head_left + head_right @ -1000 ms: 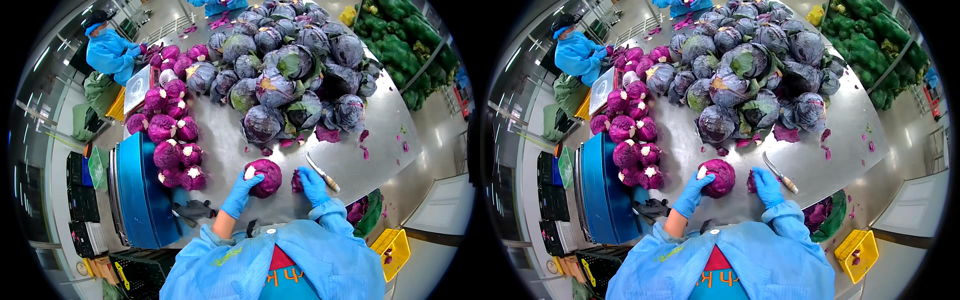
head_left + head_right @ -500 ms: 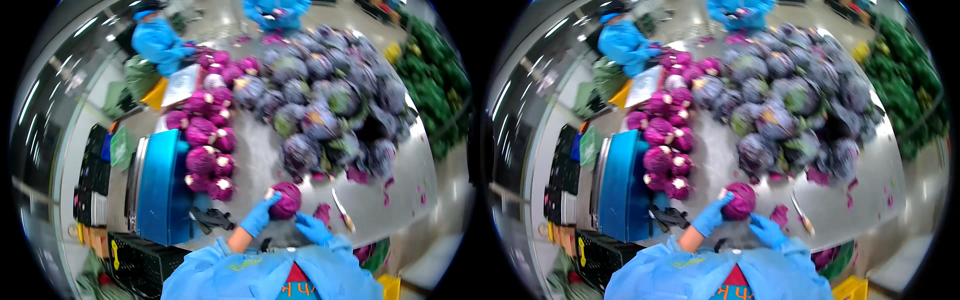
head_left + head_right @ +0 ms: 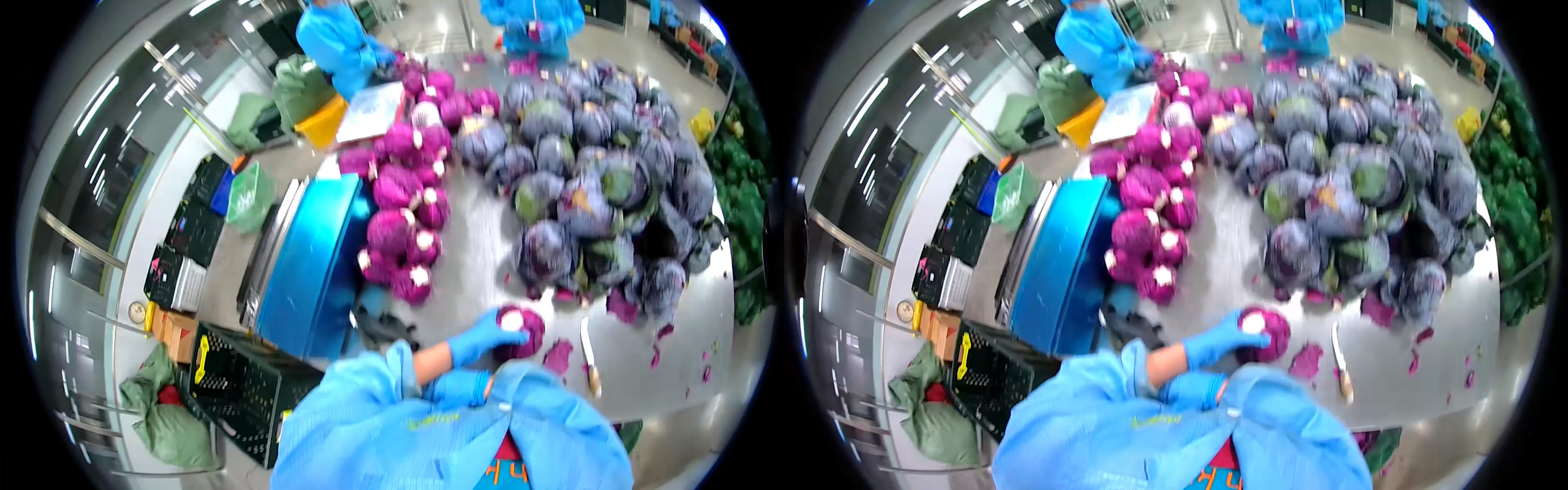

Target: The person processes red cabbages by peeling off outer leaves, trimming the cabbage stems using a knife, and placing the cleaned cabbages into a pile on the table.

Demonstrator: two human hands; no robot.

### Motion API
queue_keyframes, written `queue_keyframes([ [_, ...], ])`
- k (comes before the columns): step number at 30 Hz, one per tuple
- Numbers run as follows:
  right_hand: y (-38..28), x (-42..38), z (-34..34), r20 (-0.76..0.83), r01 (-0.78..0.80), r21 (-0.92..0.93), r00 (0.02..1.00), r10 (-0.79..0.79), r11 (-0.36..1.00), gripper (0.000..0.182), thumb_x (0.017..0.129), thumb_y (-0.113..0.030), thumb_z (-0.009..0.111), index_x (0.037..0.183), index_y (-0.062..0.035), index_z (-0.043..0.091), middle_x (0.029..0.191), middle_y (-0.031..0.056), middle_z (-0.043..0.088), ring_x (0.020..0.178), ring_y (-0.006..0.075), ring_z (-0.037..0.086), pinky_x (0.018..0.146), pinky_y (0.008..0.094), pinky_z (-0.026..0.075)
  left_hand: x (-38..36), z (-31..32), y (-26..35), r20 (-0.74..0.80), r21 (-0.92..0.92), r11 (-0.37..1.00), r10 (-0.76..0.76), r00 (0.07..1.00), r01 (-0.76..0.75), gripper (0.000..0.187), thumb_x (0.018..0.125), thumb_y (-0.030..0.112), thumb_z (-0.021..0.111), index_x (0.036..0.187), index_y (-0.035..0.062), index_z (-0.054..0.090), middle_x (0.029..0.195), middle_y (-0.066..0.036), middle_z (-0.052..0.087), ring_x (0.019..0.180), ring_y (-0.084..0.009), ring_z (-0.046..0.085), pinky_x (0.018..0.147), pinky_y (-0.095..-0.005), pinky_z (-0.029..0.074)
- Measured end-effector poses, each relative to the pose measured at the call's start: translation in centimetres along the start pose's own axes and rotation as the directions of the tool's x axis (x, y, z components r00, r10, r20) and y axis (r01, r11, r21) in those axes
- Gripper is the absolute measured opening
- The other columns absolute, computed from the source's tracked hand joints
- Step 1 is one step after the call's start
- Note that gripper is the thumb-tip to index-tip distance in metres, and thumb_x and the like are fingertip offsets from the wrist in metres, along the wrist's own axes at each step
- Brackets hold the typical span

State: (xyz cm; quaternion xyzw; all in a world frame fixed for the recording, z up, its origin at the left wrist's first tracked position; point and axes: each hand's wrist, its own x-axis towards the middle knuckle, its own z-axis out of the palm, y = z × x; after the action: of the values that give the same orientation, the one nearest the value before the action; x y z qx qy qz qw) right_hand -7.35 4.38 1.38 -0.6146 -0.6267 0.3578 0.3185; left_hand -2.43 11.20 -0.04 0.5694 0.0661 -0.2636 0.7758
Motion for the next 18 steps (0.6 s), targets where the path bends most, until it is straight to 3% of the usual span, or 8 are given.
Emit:
queue_keyframes([
  [6,0.0,-6.0,-0.7,-0.441,0.036,0.233,0.895,0.073,0.972,0.032,0.093,-0.014,0.057,0.124,-0.0119,0.063,0.113,0.0098,0.067,0.100,0.0244,0.066,0.088,0.0332,0.051,-1.7,0.3,-0.3,-0.088,0.089,0.996,-0.008,0.996,0.016,0.067,0.078,0.027,0.080,0.130,-0.0001,0.049,0.125,-0.009,0.058,0.112,-0.0171,0.056,0.098,-0.0329,0.046],
  [10,-2.5,-15.5,-3.0,-0.621,-0.244,0.506,0.563,0.545,0.828,0.030,0.093,-0.009,0.058,0.123,-0.0058,0.063,0.109,0.0085,0.068,0.096,0.0183,0.066,0.083,0.0296,0.052,-9.6,-3.8,1.2,-0.297,0.302,0.953,0.057,0.953,0.037,0.052,0.091,0.033,0.066,0.125,-0.0039,0.053,0.119,-0.012,0.060,0.105,-0.0172,0.057,0.091,-0.0319,0.048],
  [11,-2.4,-17.8,-2.4,-0.621,-0.228,0.608,0.460,0.635,0.760,0.030,0.093,-0.005,0.059,0.123,-0.0021,0.062,0.108,0.0075,0.068,0.094,0.0154,0.065,0.081,0.0275,0.053,-12.5,-6.6,1.6,-0.271,0.489,0.827,-0.160,0.949,0.279,0.040,0.093,0.034,0.061,0.110,-0.0023,0.063,0.101,-0.009,0.065,0.091,-0.0158,0.058,0.080,-0.0318,0.049],
  [12,-3.1,-19.9,-2.2,-0.627,-0.178,0.675,0.374,0.684,0.716,0.031,0.093,-0.005,0.059,0.123,-0.0009,0.061,0.110,0.0087,0.068,0.097,0.0159,0.065,0.083,0.0280,0.053,-15.7,-8.5,1.6,-0.220,0.707,0.660,-0.137,0.966,0.255,0.035,0.094,0.034,0.057,0.093,0.0003,0.067,0.085,-0.007,0.064,0.075,-0.0145,0.057,0.068,-0.0308,0.047],
  [13,-3.5,-21.4,-1.6,-0.615,-0.117,0.737,0.291,0.733,0.665,0.031,0.093,-0.004,0.059,0.123,0.0002,0.061,0.112,0.0098,0.067,0.100,0.0163,0.065,0.084,0.0285,0.052,-19.2,-13.7,-2.2,-0.108,0.728,0.606,-0.362,0.926,0.322,0.032,0.095,0.031,0.054,0.089,0.0030,0.068,0.083,-0.005,0.064,0.069,-0.0149,0.058,0.065,-0.0300,0.048],
  [14,-3.1,-22.6,-0.5,-0.618,-0.070,0.763,0.210,0.757,0.642,0.030,0.093,-0.005,0.058,0.123,0.0006,0.061,0.112,0.0099,0.067,0.100,0.0163,0.065,0.084,0.0283,0.053,-23.3,-17.0,-6.7,-0.302,0.292,0.624,-0.659,0.689,0.725,0.029,0.097,0.028,0.051,0.097,0.0056,0.068,0.085,-0.006,0.066,0.067,-0.0159,0.059,0.062,-0.0284,0.048],
  [16,-2.5,-24.4,1.9,-0.605,0.022,0.796,0.056,0.794,0.605,0.029,0.094,-0.005,0.058,0.122,0.0015,0.060,0.113,0.0100,0.067,0.099,0.0162,0.065,0.084,0.0280,0.053,-29.0,-16.2,-8.7,-0.517,-0.057,0.653,-0.666,0.538,0.755,0.039,0.098,0.039,0.050,0.118,0.0073,0.062,0.098,-0.011,0.069,0.076,-0.0184,0.062,0.065,-0.0312,0.049],
  [18,-1.9,-24.2,2.5,-0.554,0.046,0.832,-0.007,0.833,0.554,0.028,0.094,-0.004,0.057,0.122,0.0011,0.061,0.114,0.0095,0.067,0.099,0.0153,0.065,0.083,0.0274,0.053,-30.2,-15.3,-9.5,-0.588,-0.095,0.677,-0.630,0.507,0.730,0.039,0.098,0.039,0.050,0.117,0.0070,0.063,0.097,-0.011,0.069,0.076,-0.0189,0.062,0.065,-0.0316,0.049],
])
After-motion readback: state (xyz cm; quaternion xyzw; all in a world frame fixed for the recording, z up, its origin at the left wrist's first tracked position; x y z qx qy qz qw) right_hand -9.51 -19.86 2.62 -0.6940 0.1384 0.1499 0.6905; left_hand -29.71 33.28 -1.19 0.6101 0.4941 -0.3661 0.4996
